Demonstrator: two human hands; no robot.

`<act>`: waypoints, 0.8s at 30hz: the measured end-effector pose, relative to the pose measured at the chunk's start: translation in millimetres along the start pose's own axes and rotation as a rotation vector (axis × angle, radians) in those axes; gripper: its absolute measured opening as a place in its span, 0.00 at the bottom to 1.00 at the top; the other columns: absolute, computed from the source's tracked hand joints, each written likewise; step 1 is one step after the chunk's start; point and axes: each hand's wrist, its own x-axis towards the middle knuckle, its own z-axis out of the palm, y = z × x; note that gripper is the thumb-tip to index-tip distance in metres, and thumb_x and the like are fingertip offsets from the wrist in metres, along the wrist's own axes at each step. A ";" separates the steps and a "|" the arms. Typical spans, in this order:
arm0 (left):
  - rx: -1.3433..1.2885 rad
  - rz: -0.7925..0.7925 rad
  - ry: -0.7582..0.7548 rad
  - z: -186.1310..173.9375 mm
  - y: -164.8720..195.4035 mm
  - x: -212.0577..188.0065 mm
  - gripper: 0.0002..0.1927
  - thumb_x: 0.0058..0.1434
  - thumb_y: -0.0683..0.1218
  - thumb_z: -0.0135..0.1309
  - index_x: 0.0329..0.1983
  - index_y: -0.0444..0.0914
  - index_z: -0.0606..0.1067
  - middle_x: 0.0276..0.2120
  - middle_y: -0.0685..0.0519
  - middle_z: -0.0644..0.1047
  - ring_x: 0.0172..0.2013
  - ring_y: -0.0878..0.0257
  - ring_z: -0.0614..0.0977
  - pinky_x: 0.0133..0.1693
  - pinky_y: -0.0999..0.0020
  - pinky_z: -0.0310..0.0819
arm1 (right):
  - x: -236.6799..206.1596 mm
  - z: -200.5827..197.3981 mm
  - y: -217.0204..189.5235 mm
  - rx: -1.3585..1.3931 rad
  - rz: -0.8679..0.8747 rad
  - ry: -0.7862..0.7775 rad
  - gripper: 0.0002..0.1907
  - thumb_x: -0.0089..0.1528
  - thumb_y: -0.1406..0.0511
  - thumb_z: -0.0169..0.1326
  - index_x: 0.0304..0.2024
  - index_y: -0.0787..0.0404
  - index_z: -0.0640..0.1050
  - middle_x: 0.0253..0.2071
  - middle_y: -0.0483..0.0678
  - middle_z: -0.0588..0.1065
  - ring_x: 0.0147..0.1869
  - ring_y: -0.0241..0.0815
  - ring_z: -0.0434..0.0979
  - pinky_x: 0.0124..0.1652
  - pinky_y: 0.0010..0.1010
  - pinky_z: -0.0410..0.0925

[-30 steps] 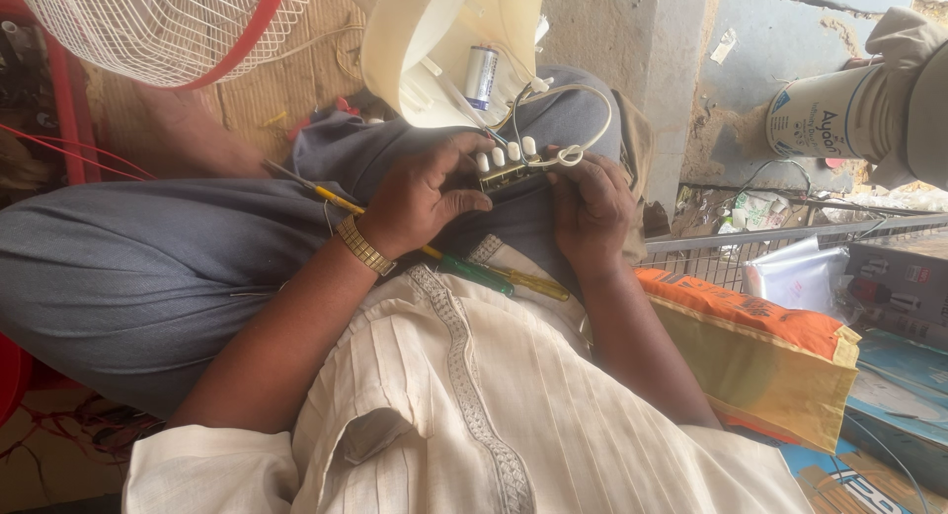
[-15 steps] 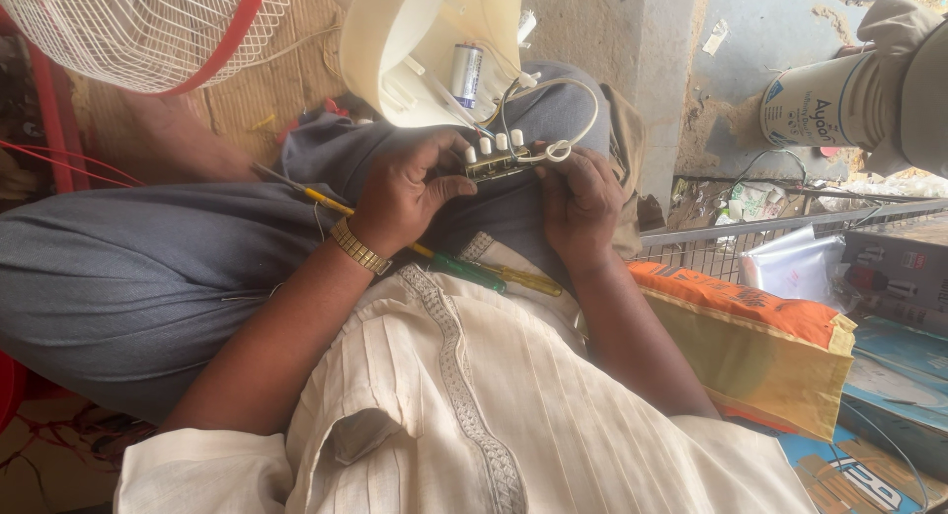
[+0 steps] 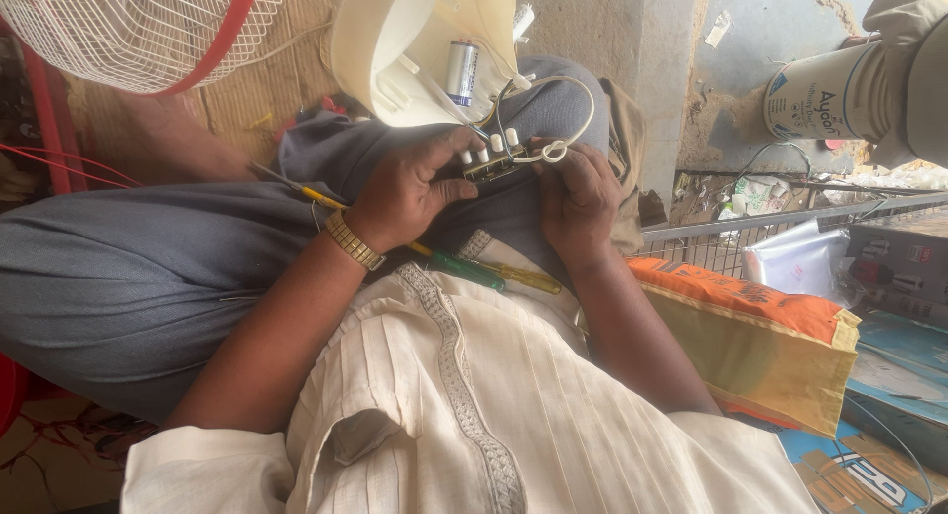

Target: The person sits on the ground repairing a table fan. They use a screwdriver to unscrew the fan housing, remove the switch assembly with capacitors and wires, manipulate and rewire the switch board by hand, then reattach the parts to the fan body.

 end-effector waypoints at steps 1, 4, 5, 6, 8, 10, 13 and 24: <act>-0.005 -0.017 -0.007 0.9 -0.5 0.5 0.24 0.64 0.41 0.64 0.61 0.36 0.72 0.50 0.49 0.81 0.49 0.61 0.83 0.53 0.67 0.78 | 0.1 -0.1 0.0 -0.004 0.004 -0.001 0.10 0.64 0.76 0.61 0.46 0.60 0.79 0.49 0.47 0.81 0.54 0.48 0.82 0.54 0.36 0.73; 0.045 0.069 0.049 2.3 -0.5 -1.3 0.23 0.62 0.42 0.66 0.59 0.35 0.73 0.48 0.48 0.80 0.48 0.60 0.82 0.52 0.67 0.77 | 0.8 0.2 -0.1 0.006 0.012 0.007 0.10 0.64 0.76 0.60 0.46 0.61 0.79 0.49 0.48 0.81 0.54 0.48 0.82 0.54 0.36 0.73; -0.007 -0.002 0.072 3.7 0.6 -3.8 0.24 0.62 0.43 0.66 0.59 0.34 0.71 0.45 0.49 0.80 0.45 0.62 0.82 0.50 0.68 0.77 | 0.6 0.3 -0.3 0.015 0.017 0.009 0.11 0.64 0.76 0.60 0.47 0.61 0.79 0.49 0.48 0.81 0.54 0.48 0.82 0.54 0.36 0.73; -0.059 -0.074 0.094 5.5 1.9 -7.0 0.26 0.62 0.44 0.66 0.59 0.34 0.70 0.42 0.51 0.81 0.43 0.64 0.83 0.48 0.70 0.77 | 0.2 0.6 -0.7 0.018 0.013 0.014 0.11 0.64 0.76 0.60 0.47 0.61 0.79 0.49 0.48 0.81 0.54 0.48 0.82 0.54 0.36 0.73; -0.091 -0.131 0.126 5.7 1.6 -7.9 0.26 0.61 0.45 0.66 0.58 0.33 0.70 0.38 0.53 0.81 0.40 0.66 0.83 0.44 0.72 0.78 | 0.0 0.4 -0.5 0.024 0.002 0.026 0.11 0.63 0.76 0.61 0.47 0.61 0.79 0.49 0.49 0.81 0.54 0.48 0.81 0.54 0.36 0.73; -0.056 -0.104 0.148 5.0 0.7 -8.2 0.23 0.61 0.45 0.67 0.54 0.33 0.72 0.36 0.53 0.81 0.38 0.66 0.83 0.42 0.72 0.79 | -0.5 0.0 -0.5 0.024 0.008 0.018 0.11 0.63 0.76 0.60 0.47 0.61 0.79 0.49 0.49 0.81 0.54 0.48 0.82 0.54 0.36 0.73; -0.013 -0.024 0.167 5.8 0.0 -6.9 0.23 0.62 0.45 0.67 0.55 0.33 0.72 0.39 0.51 0.80 0.39 0.65 0.84 0.43 0.72 0.79 | -1.0 -0.9 -0.3 0.029 0.008 0.024 0.11 0.64 0.76 0.61 0.47 0.61 0.79 0.49 0.48 0.81 0.54 0.47 0.82 0.54 0.35 0.73; -0.089 -0.095 0.145 7.5 -3.4 -10.4 0.22 0.63 0.42 0.67 0.56 0.33 0.71 0.37 0.53 0.81 0.40 0.67 0.83 0.44 0.72 0.78 | 1.8 -1.1 -4.0 0.013 0.014 0.040 0.12 0.64 0.75 0.62 0.48 0.61 0.79 0.48 0.49 0.81 0.53 0.48 0.82 0.53 0.35 0.73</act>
